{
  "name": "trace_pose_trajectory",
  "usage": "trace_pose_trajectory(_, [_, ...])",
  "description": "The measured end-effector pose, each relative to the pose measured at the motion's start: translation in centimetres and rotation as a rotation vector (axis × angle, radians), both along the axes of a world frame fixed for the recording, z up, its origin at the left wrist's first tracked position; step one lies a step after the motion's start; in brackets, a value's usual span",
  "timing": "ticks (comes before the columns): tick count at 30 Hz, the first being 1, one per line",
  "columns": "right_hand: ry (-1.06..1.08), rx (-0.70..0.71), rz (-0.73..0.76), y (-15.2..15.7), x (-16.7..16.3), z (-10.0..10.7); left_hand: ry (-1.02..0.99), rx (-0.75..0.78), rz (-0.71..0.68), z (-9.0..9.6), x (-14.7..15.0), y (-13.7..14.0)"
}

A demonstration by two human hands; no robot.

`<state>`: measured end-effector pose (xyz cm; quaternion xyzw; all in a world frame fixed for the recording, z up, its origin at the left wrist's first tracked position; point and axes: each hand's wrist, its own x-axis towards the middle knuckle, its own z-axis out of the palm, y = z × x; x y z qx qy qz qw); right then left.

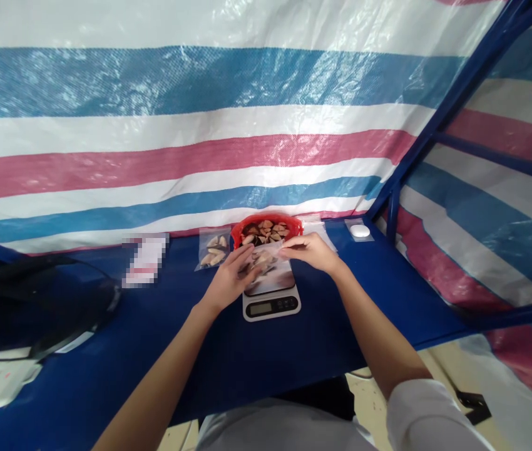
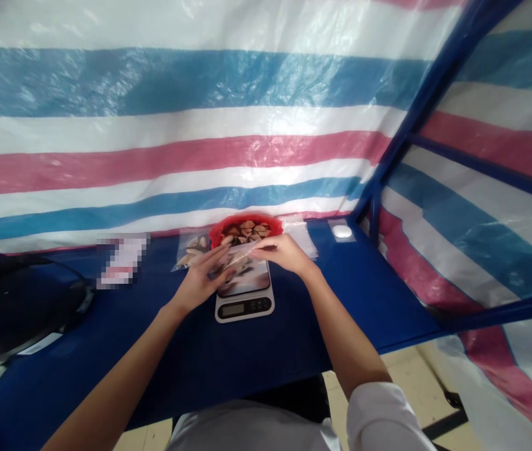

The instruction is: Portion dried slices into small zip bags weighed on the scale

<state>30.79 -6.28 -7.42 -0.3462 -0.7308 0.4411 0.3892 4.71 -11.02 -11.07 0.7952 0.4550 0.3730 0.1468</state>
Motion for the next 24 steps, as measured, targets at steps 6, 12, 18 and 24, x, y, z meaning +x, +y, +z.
trace_pose_trajectory(6, [0.103, -0.182, -0.075, 0.0, 1.9, -3.3, 0.05, 0.049, 0.012, -2.0, -0.1, -0.7])
trace_pose_trajectory(12, [0.051, -0.244, -0.128, 0.2, 2.7, -4.5, 0.103, 0.024, -0.004, -1.5, 0.6, -0.1])
trace_pose_trajectory(18, [-0.103, -0.069, -0.215, -0.7, 4.6, -3.1, 0.08, 0.078, 0.095, -0.7, -0.6, -0.7])
trace_pose_trajectory(24, [-0.617, 0.273, -0.363, -2.4, 5.9, -4.1, 0.221, 0.081, 0.24, -2.2, -3.2, -2.5])
